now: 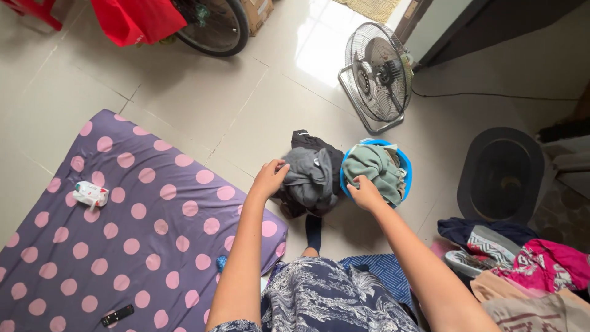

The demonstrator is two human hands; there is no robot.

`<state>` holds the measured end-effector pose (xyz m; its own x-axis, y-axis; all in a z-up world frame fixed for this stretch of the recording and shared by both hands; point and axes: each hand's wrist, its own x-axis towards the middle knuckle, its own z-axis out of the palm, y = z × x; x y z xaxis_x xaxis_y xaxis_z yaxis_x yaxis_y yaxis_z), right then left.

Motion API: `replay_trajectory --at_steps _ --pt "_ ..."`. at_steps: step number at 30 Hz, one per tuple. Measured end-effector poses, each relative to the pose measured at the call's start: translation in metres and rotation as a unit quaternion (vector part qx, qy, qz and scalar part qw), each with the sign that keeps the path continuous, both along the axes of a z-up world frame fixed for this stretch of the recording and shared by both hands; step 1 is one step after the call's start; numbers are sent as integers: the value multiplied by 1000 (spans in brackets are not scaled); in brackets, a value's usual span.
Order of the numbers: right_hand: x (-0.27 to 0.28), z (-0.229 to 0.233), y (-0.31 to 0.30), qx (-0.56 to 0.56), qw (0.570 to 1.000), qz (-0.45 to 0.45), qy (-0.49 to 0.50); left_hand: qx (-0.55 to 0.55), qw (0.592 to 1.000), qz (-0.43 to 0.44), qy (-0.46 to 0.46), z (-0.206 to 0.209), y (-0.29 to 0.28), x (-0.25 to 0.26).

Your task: The recorder is sorting through a large pile of clothes on the floor and placing specific items into a blue laundry basket.

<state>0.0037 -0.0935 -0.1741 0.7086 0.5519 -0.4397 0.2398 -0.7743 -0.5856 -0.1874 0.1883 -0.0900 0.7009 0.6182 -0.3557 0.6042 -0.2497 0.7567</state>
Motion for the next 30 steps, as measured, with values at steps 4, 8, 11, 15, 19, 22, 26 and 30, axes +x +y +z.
replay_trajectory --at_steps 4,8,11,15,19,22,26,30 --pt "4 -3 -16 20 999 -5 36 25 999 -32 -29 -7 -17 22" --pt "5 38 -22 126 983 -66 113 33 994 -90 -58 27 -47 51" --pt "7 77 -32 206 970 -77 104 32 989 -129 -67 58 -72 70" --pt "18 121 -64 279 945 -97 140 51 974 -187 -115 89 -106 98" --pt "20 171 -135 418 872 -183 177 45 951 -266 -153 166 -177 133" --pt "12 227 -196 453 835 -274 152 43 910 -340 -233 216 -245 156" --pt "-11 284 -276 510 784 -354 5 -12 828 -446 -341 271 -347 172" --pt "-45 317 -350 523 736 -409 -131 -60 749 -532 -389 297 -444 176"
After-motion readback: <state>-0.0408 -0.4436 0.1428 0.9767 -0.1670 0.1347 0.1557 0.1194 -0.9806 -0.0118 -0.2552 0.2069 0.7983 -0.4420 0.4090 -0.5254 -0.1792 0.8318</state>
